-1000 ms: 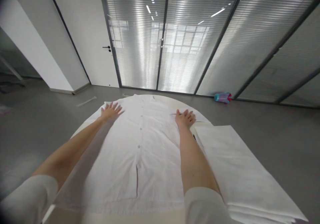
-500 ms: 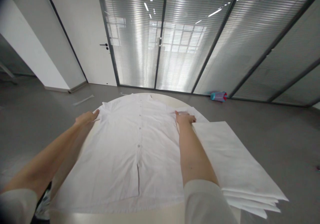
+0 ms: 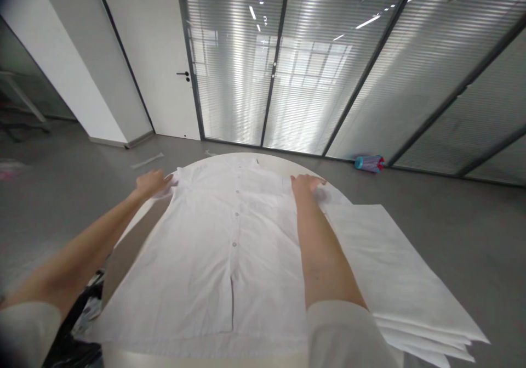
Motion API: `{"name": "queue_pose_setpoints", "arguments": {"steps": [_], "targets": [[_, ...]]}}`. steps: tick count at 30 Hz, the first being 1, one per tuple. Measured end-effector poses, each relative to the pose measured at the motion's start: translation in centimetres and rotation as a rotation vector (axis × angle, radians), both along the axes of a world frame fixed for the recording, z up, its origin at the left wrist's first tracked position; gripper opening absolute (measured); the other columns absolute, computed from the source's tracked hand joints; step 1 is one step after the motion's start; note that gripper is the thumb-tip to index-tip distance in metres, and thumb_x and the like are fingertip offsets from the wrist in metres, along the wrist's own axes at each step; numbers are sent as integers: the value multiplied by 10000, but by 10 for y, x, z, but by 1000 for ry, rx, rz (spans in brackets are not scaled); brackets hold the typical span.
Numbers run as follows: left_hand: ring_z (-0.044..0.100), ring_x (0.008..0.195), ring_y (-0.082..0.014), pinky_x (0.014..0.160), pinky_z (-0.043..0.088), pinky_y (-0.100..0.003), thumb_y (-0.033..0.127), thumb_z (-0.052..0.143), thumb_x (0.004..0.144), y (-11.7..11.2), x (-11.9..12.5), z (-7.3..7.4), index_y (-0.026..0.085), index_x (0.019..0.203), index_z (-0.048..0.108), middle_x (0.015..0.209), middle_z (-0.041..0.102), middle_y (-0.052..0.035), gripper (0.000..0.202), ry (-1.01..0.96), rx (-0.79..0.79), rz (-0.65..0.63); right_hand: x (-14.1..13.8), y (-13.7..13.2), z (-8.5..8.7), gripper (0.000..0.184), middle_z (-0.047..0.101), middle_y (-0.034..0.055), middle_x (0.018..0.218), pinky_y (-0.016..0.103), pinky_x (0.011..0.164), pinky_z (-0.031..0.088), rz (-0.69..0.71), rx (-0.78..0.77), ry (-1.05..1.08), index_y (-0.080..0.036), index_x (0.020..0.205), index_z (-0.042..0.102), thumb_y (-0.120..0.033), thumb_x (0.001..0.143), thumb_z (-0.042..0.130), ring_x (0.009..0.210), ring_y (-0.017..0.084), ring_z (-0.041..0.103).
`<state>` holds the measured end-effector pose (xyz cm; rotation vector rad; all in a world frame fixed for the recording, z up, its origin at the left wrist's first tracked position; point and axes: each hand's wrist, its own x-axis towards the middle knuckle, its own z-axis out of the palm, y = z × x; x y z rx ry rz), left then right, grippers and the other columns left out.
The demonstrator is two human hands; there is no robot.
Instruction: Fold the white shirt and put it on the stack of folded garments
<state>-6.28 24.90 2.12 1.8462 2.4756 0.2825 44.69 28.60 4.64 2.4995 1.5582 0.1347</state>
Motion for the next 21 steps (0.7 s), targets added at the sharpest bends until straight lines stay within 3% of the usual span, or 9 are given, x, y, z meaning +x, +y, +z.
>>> {"name": "queue_pose_setpoints", "arguments": {"steps": [2,5,7,11,16,21], "targets": [[603,1178,-367,976,463,-504,474,399,966,6,29,2,164,1265,635,1310,631,-182,491,51,42,-100,-19,1,-8,634,520,252,1419,573,1090,310,275,127,34,-99,1359,601,-512,1035,245,1313,381,478],[565,1252,-300,1057,415,-431,474,370,988,15,78,-9,204,1376,569,1358,616,-134,513,70,85,-343,-45,0,-31,649,381,179,1557,504,1107,323,494,70,172,-208,1473,486,-594,1014,238,1374,348,415],[485,1342,-319,1113,348,-471,553,363,983,19,108,-22,231,1446,509,1443,549,-139,583,64,57,-439,-54,-1,-47,697,249,132,1633,526,1141,264,465,7,236,-281,1553,350,-664,989,210,1446,358,310],[244,1485,-392,1163,176,-597,665,306,963,29,144,-44,301,1541,378,1613,312,-136,687,60,4,-447,-47,2,-62,742,117,84,1675,512,1196,132,344,27,275,-299,1598,226,-696,974,161,1514,342,138],[212,1495,-402,1174,142,-585,680,293,955,40,154,-47,300,1550,361,1628,272,-143,710,36,1,-440,-33,5,-61,818,123,91,1673,511,1210,96,272,50,301,-224,1606,211,-718,957,147,1519,336,113],[234,1484,-405,1165,147,-600,664,307,957,37,155,-45,297,1540,380,1620,292,-144,692,50,36,-441,-35,2,-62,850,160,124,1660,550,1204,90,235,110,283,-155,1591,261,-713,956,172,1511,342,142]]}}
